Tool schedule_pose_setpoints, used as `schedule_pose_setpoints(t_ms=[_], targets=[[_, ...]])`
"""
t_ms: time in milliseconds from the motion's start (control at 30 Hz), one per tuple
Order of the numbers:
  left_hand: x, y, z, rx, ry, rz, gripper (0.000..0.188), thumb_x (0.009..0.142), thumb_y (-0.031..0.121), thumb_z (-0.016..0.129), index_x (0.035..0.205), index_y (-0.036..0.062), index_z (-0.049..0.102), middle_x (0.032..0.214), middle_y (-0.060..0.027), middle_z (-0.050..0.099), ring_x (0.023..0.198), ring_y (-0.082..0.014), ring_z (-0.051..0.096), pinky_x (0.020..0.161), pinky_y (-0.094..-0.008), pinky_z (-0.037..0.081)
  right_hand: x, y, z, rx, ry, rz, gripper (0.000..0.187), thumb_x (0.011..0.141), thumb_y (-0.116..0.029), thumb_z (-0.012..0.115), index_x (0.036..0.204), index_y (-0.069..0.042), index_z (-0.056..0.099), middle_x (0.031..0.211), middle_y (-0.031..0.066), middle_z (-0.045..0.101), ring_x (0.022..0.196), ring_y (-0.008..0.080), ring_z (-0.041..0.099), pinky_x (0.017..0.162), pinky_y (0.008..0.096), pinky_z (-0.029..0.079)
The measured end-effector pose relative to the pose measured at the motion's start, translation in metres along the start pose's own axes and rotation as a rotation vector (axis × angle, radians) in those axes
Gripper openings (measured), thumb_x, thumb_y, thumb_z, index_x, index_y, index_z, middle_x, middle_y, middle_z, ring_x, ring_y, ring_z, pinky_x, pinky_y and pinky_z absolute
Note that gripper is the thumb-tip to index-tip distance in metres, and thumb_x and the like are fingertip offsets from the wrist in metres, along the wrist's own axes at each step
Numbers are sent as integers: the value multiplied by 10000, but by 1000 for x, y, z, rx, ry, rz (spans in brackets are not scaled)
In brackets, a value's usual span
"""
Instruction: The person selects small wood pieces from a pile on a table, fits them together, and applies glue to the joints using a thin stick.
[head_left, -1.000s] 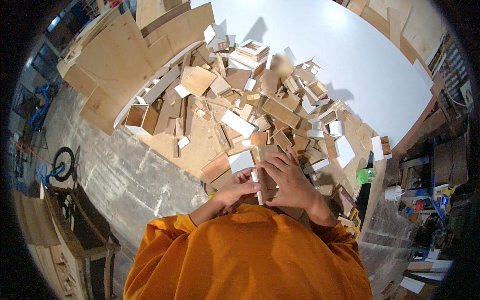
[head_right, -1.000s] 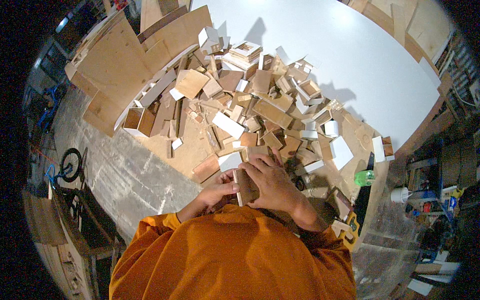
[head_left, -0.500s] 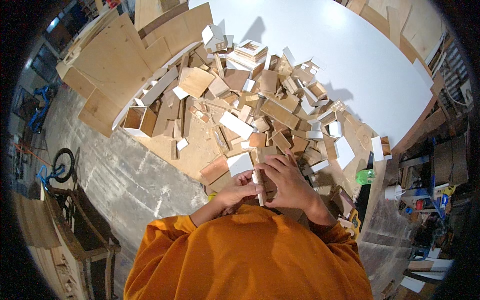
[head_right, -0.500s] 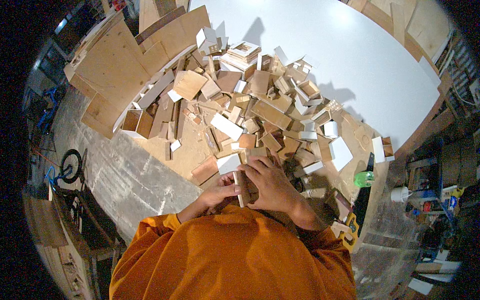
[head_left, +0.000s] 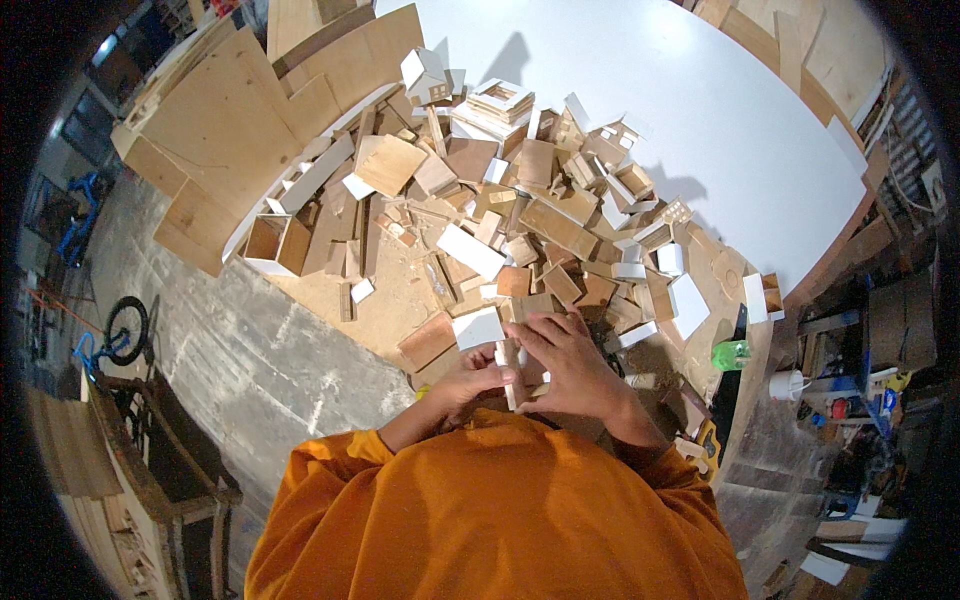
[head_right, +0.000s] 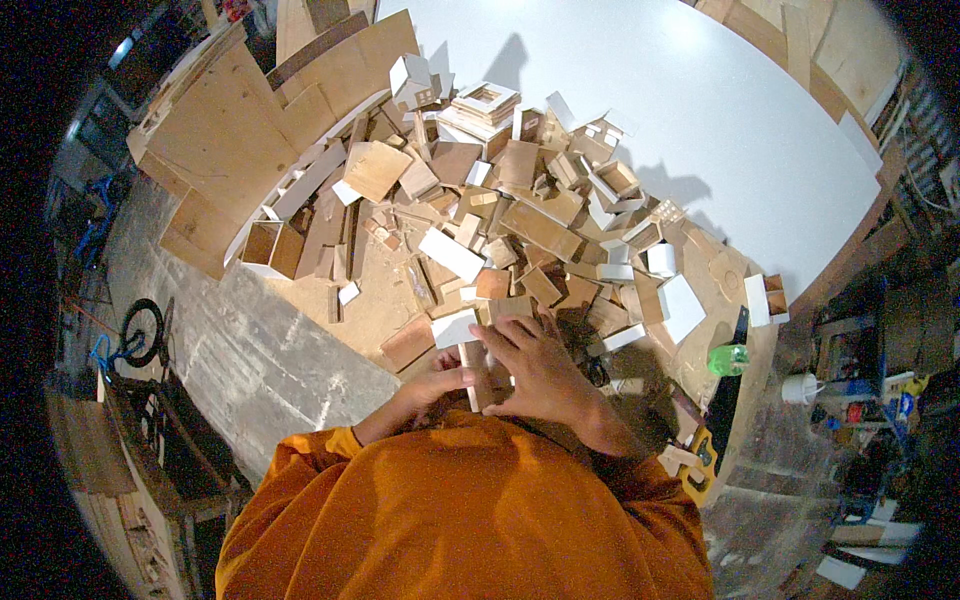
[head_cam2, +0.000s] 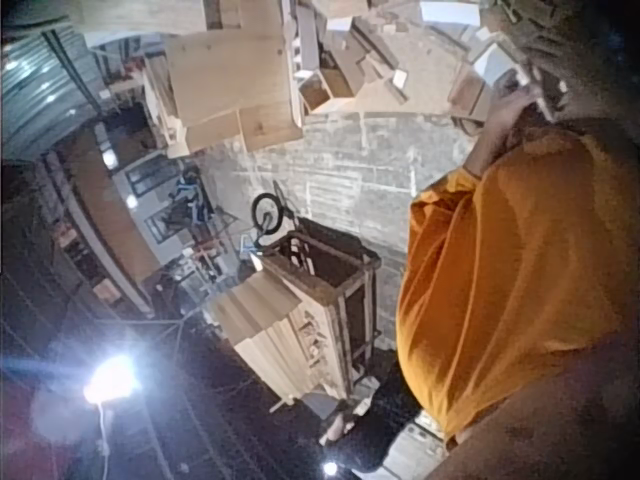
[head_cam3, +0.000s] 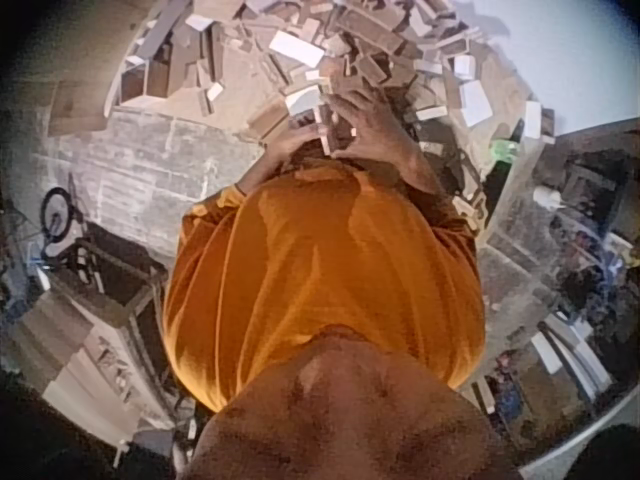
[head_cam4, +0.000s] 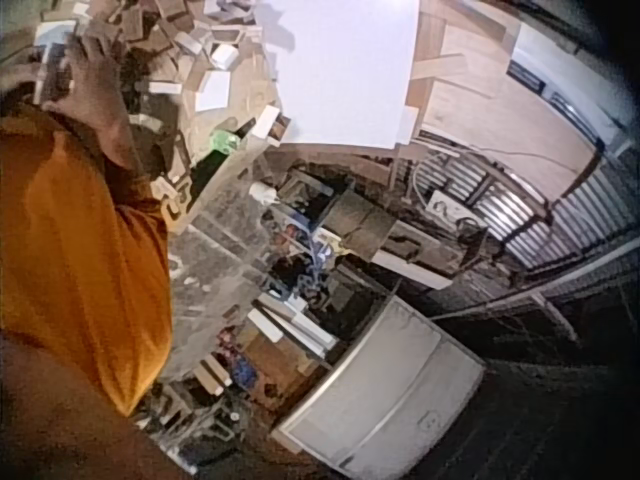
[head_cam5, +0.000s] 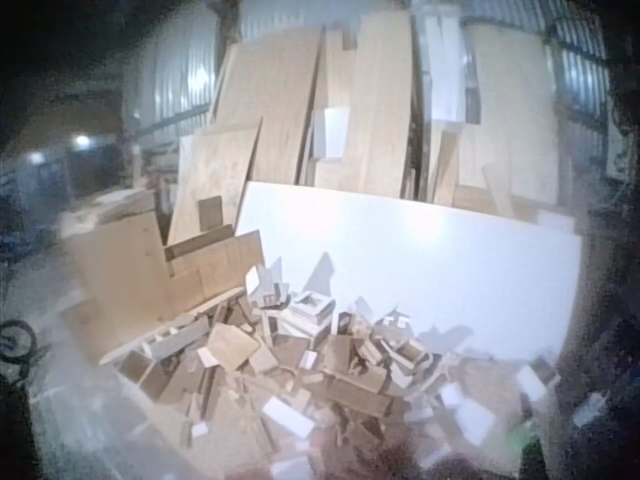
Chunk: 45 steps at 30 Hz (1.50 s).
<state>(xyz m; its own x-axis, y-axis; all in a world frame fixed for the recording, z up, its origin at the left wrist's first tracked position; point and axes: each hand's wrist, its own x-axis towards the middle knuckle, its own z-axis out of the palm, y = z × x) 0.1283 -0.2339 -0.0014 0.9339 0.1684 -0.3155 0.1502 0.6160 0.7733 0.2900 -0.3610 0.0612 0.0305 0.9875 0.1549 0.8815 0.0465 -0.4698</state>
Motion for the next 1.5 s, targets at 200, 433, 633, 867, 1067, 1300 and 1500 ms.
schedule_pose_setpoints(t_ms=[200,433,633,867,1067,1300,1500], targets=[[-19,0,-38,-177,217,-58,641,775,354,715,1261,16,468,1115,-112,602,1005,-220,600,895,-351,483,24,41,7,246,138,122,857,663,-495,785,1300,-17,470,1249,197,510,1157,356,498,967,424,400],[-9,-17,-70,-343,319,127,675,808,336,674,1332,30,377,1171,-126,570,1030,-275,597,918,-404,479,99,63,43,35,238,302,522,718,-239,755,1135,12,567,1087,190,590,968,365,587,848,425,470],[8,1,-89,-319,265,262,430,879,154,602,1289,103,487,1155,-50,583,1035,-173,590,832,-315,524,141,53,55,-165,40,547,519,696,-253,773,1107,-15,562,1002,204,621,951,380,593,820,446,473],[11,30,-76,-273,270,333,527,878,97,589,1375,96,413,1281,-53,507,1097,-177,554,879,-329,507,132,86,57,292,129,657,356,740,-179,737,1046,-34,630,862,140,673,811,263,649,751,357,496],[15,26,-82,-252,239,411,639,869,74,594,1440,97,308,1369,-84,424,1183,-210,499,949,-376,473,108,92,34,1024,83,731,169,903,-183,606,1029,-69,609,890,-3,619,741,86,572,638,256,478],[0,33,-80,-349,176,475,633,894,73,554,1453,76,258,1368,-117,434,1205,-258,502,953,-410,483,77,91,16,751,127,665,138,930,-112,534,1014,-14,583,885,46,624,731,112,605,609,242,491],[-7,29,-93,-420,223,528,577,920,121,547,1434,81,286,1405,-123,420,1183,-293,531,883,-388,540,74,77,13,689,67,714,176,931,-132,539,1052,-8,573,834,50,631,636,110,618,544,236,488]])
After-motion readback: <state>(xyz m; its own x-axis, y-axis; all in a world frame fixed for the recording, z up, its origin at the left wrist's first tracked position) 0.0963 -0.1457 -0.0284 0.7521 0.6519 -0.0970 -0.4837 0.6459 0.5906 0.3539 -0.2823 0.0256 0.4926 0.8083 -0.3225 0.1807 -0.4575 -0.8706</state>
